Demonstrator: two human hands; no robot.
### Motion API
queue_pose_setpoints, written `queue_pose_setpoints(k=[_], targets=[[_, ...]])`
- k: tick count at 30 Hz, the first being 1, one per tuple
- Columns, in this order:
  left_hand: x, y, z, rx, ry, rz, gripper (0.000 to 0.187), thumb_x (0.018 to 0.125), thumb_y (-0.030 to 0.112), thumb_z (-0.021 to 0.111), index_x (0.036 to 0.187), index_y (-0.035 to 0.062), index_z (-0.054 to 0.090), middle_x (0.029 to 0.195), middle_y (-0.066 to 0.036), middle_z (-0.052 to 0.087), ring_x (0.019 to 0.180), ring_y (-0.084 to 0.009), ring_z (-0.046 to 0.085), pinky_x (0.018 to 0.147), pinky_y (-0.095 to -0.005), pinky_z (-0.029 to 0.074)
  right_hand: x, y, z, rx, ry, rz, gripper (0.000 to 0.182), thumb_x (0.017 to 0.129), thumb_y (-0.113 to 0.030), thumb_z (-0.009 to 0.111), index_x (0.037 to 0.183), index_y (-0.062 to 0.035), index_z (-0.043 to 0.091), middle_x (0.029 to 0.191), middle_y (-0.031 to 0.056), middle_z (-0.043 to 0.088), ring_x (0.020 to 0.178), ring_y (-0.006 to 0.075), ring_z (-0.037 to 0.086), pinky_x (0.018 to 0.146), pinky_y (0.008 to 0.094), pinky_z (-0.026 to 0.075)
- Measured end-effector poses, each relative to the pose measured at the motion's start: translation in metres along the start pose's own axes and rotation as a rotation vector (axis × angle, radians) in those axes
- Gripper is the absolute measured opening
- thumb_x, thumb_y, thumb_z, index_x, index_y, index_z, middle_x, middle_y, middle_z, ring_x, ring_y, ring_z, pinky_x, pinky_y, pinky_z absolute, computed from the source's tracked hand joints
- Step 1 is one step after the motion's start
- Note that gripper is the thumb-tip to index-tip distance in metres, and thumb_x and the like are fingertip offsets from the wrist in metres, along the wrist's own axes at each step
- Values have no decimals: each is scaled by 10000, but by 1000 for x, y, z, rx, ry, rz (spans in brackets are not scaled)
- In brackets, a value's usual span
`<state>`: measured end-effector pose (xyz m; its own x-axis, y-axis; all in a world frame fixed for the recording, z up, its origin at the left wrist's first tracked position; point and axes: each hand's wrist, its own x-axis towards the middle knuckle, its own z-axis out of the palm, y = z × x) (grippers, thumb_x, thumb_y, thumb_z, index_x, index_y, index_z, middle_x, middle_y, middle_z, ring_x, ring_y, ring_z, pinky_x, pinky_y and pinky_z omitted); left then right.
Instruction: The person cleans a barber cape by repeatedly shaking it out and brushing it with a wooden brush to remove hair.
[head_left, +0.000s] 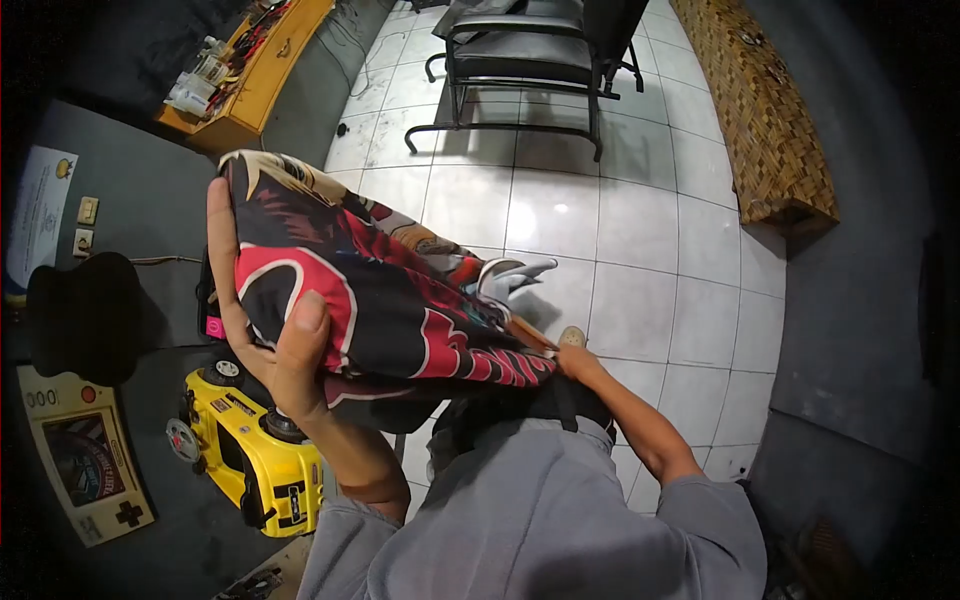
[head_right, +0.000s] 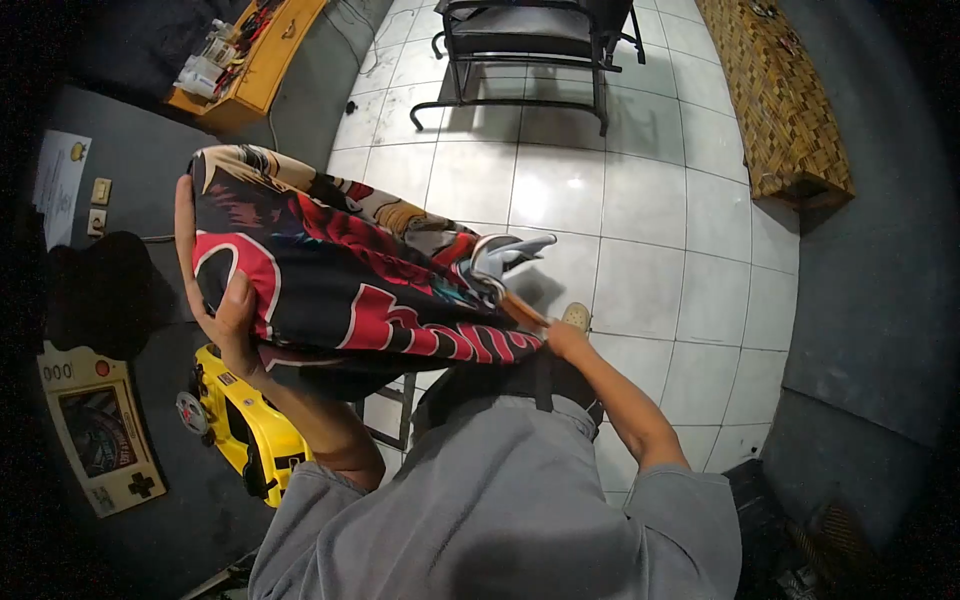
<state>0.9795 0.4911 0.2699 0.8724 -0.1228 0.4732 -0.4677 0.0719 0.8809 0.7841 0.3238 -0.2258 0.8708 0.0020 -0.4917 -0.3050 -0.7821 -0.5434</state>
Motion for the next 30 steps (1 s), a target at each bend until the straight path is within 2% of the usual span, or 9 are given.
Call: queue_pose_setpoints(k=[1,4,5,7,11,17,21,28,30], targets=[[0,-2,-3,3,3,8,890,585,212,674,1336,-57,278,1223,-186,443,1049,-229,510,912,-311,406,-11,0,-13,3,-57,200,362,884,-253,379,902,26,609,843,241,613,798,398,597,704,481,473],[-2,-9,-9,-78,1,-12,888,594,218,683,1336,-57,280,1247,-178,428,1067,-222,497,919,-309,396,-16,-1,-39,12,2,225,375,881,-252,361,934,32,602,856,251,610,796,404,595,711,482,470],[-1,-15,-9,-16,-22,28,890,596,221,689,1336,-57,281,1261,-175,417,1076,-219,489,925,-307,389,-2,5,-28,223,278,324,404,889,-276,348,903,42,598,878,268,600,813,426,583,730,498,453],[-5,-21,-6,8,-69,38,890,602,214,704,1337,-56,282,1297,-169,387,1100,-208,467,941,-303,369,0,-25,-63,299,485,224,406,919,-305,346,850,24,574,736,201,609,662,331,606,580,440,465],[-7,-19,7,-29,-101,-10,881,605,171,706,1346,-38,277,1268,-165,414,1063,-199,490,921,-298,389,-59,-171,-201,1171,540,-75,271,954,-314,339,912,-68,444,604,-35,338,492,32,320,396,187,266],[-3,-22,14,94,-107,148,870,605,128,691,1353,-25,274,1245,-148,431,1056,-188,485,923,-287,377,-83,-224,-210,848,429,-479,210,925,-202,385,1002,-15,440,575,147,505,513,267,527,494,374,413],[1,-7,6,-8,70,78,845,596,143,682,1334,-29,309,1230,-153,444,1056,-212,491,931,-294,371,-45,-170,-145,228,160,-97,303,930,-295,347,995,-13,440,753,272,586,704,422,587,591,528,429],[2,-13,-19,-163,121,-49,703,678,71,562,1320,-47,299,1185,-200,459,958,-219,561,831,-276,467,-38,-47,-80,-65,0,214,356,918,-303,353,946,16,508,832,251,610,816,420,592,702,492,464],[-1,-21,-18,-73,301,-4,673,683,-9,622,1296,-57,349,1041,-114,536,805,-136,557,766,-228,448,-35,-51,-89,39,157,295,340,917,-285,355,923,9,524,817,248,609,766,409,595,676,474,468]])
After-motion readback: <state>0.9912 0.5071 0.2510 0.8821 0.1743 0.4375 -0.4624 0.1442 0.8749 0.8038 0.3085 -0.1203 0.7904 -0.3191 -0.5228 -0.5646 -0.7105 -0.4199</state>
